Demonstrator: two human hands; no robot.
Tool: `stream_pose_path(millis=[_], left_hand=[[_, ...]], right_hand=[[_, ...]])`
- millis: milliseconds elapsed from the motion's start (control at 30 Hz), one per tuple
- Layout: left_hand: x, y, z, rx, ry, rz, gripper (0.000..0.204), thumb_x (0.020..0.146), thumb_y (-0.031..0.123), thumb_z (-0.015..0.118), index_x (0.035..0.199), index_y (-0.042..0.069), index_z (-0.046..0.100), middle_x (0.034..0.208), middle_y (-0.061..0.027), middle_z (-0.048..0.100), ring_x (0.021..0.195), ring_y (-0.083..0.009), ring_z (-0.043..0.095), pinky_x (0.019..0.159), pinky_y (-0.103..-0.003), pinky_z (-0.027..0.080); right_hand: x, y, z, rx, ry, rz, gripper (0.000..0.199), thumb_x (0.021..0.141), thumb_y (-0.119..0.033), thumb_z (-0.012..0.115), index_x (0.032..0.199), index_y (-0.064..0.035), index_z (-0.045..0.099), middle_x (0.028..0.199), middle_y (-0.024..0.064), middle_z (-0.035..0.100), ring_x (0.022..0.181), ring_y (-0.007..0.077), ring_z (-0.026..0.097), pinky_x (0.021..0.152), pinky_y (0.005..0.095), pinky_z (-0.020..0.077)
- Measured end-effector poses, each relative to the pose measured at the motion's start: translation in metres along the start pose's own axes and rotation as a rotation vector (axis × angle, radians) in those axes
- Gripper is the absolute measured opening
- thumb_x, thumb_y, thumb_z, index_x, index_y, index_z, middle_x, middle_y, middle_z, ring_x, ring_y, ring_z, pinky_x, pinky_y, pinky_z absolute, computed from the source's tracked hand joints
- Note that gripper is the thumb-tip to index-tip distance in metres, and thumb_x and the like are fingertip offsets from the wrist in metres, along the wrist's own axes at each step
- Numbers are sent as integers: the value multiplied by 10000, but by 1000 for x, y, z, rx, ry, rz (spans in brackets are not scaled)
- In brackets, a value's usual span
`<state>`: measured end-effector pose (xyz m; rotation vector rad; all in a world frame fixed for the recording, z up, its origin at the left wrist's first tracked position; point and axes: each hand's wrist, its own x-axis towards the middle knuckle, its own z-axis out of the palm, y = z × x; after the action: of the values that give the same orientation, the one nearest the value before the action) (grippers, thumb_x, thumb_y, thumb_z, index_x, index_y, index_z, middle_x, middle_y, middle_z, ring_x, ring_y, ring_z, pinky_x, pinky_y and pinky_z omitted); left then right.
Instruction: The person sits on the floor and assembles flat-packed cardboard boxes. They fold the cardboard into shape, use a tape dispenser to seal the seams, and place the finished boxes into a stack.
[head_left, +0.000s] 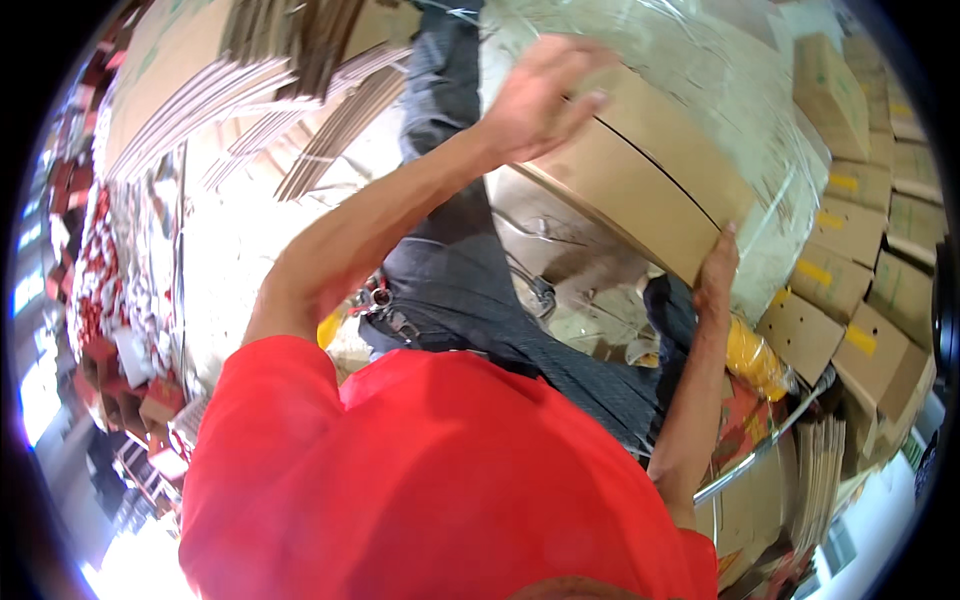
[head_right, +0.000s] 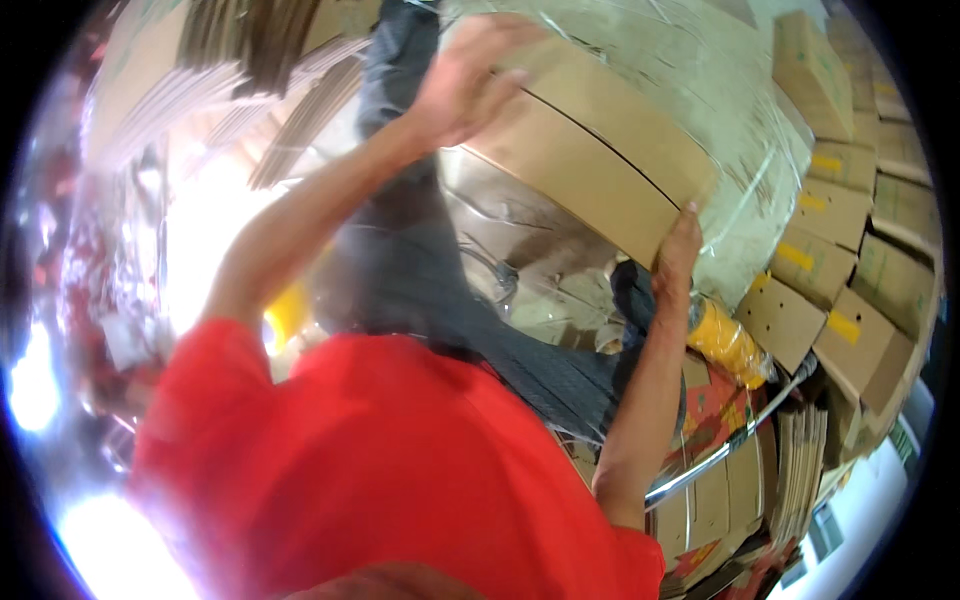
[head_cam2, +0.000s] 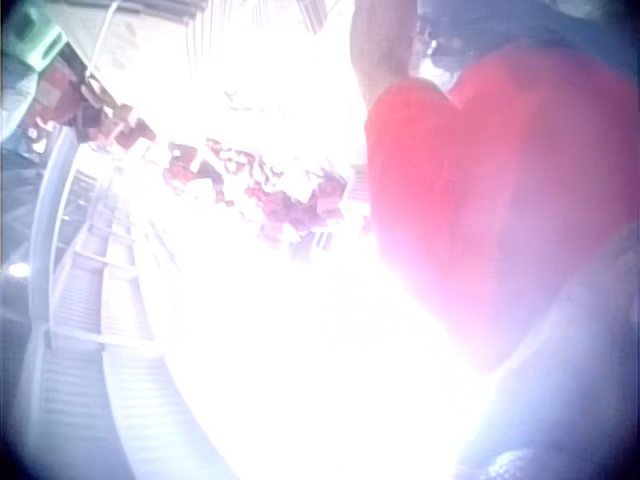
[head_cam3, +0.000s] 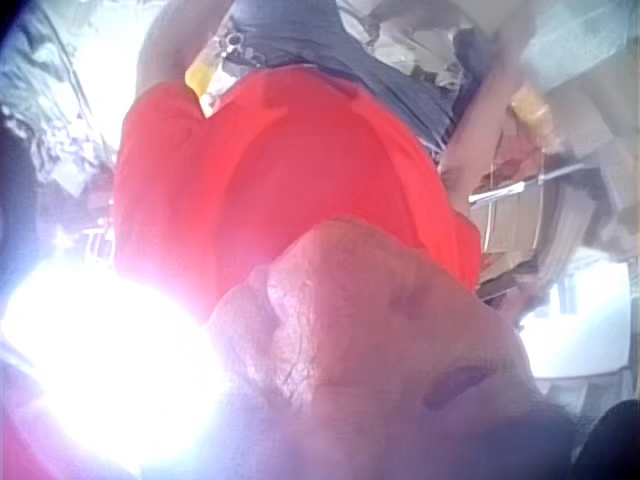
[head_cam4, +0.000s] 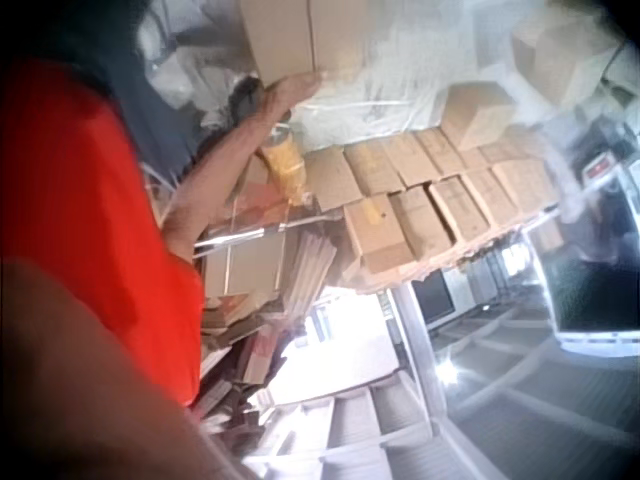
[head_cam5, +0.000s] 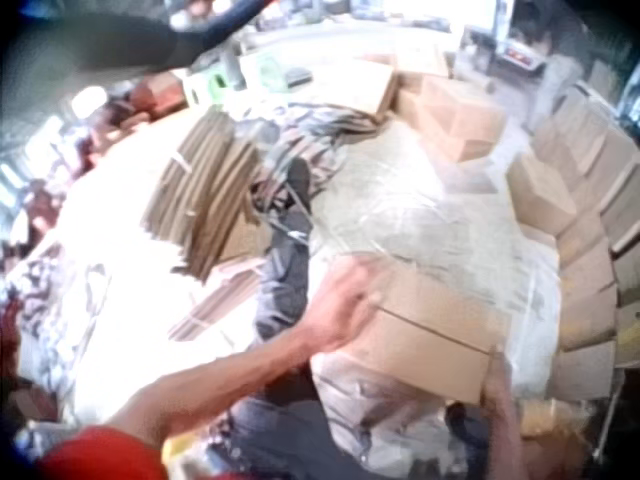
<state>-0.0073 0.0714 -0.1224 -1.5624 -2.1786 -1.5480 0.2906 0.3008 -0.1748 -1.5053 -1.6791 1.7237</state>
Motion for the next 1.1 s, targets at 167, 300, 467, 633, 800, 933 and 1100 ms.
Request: stream_pose_path(millis=[167,300,467,633,800,933,1100], left_hand=[[-177,-44,-112,414,291,-392,74,922,8,648,996,15,656,844,-154,597,751,-309,594,719,-411,487],[-336,-50,-118,520,71,-1067,284,896,178,700,1114,34,591,942,-205,624,923,-404,619,835,-517,481],[-436,-70,-85,671,-95,-1218,509,873,196,728,1296,50,485,1148,-243,677,1158,-418,633,929,-526,503],[-431,-91,-82,314,211,-1495,364,892,59,595,1239,-3,506,1134,-288,679,1097,-466,652,927,-589,503],[-336,-34,-147,491,152,-1148,442,898,284,680,1199,-24,579,939,-306,708,885,-472,699,811,-538,532],[-201,32,-173,267,269,-747,599,825,179,838,1292,-6,513,1020,-157,692,896,-247,674,822,-408,553],[-53,89,-126,-80,-69,-275,664,809,123,839,1377,42,506,1116,-165,678,979,-252,689,860,-399,560]], right_hand=[[2,-1,-1,27,-42,17,616,1127,-465,391,1430,53,527,1327,159,650,1154,264,651,984,387,525],[1,-4,0,-6,30,56,650,1119,-495,392,1445,54,513,1365,168,629,1187,286,640,1007,393,512],[-4,-12,3,-101,35,20,679,1113,-522,387,1463,49,501,1387,167,620,1209,289,629,1020,399,508],[-3,-8,5,-66,-8,19,648,1115,-503,402,1464,34,508,1387,154,623,1211,278,630,1017,394,510],[1,2,10,13,-23,-19,574,1121,-448,436,1416,30,554,1322,136,651,1168,241,635,992,377,514],[2,3,17,55,-12,-41,522,1123,-418,449,1296,41,626,1183,109,688,1053,195,638,932,361,516],[1,3,24,-5,18,-89,494,1111,-389,480,1176,58,681,1040,94,715,942,186,636,861,365,512]])
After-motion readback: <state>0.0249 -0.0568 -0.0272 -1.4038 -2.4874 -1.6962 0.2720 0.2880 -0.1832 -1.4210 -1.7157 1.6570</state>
